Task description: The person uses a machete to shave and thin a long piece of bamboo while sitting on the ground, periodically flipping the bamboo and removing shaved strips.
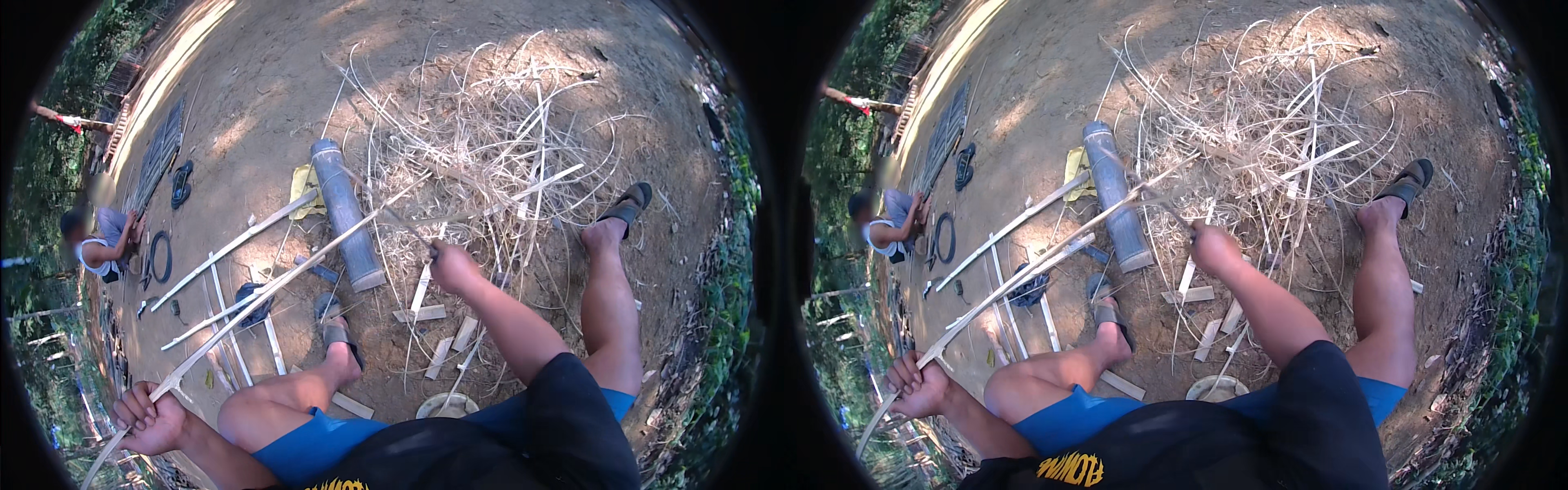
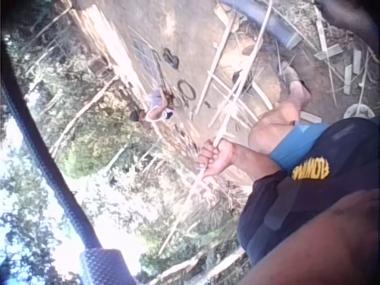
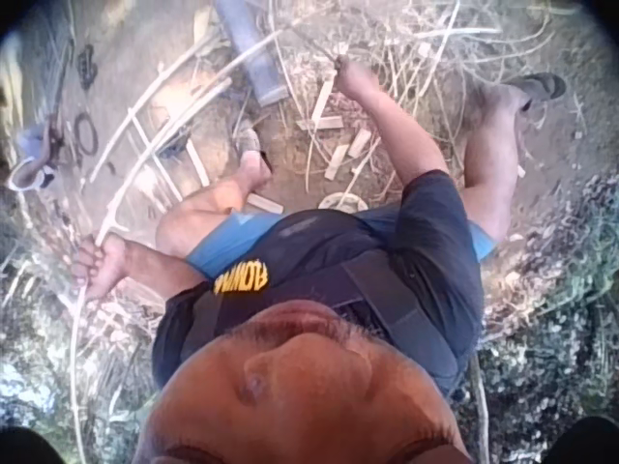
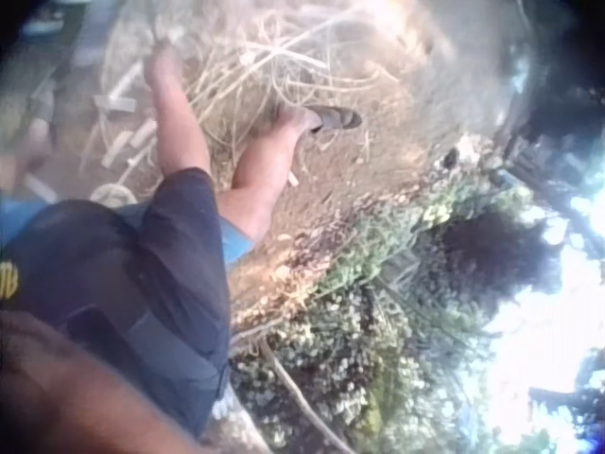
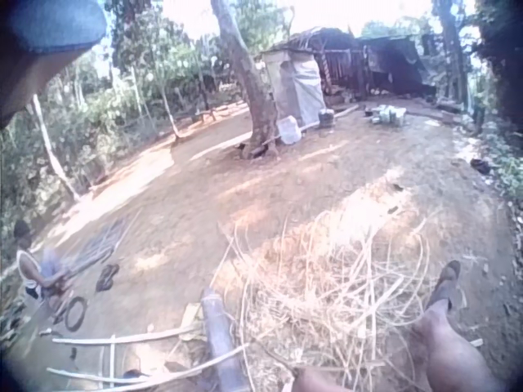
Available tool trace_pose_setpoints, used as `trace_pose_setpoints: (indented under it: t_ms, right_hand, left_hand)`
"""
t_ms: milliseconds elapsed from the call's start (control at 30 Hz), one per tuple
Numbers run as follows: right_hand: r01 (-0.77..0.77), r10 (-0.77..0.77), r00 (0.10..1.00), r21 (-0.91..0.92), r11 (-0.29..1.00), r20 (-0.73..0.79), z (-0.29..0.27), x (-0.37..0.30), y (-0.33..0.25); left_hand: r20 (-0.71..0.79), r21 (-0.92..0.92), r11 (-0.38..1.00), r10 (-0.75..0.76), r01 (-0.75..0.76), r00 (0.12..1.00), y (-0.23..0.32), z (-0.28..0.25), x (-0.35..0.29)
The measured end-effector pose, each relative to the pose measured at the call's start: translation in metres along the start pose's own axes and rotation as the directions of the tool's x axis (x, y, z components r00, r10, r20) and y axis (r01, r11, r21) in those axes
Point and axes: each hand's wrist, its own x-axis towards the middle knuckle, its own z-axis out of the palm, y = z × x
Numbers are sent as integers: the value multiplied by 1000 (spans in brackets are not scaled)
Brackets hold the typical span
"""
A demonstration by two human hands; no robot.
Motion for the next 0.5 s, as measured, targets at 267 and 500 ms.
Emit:
trace_pose_setpoints:
  t_ms: [267,500]
  right_hand:
    - [62,-62,997,-13,998,42,-10,29,9]
    - [32,-37,999,-164,986,-27,-17,63,35]
  left_hand:
    - [-115,76,997,20,-11,993,-3,-14,16]
    - [-231,95,995,26,-4,973,7,-21,23]
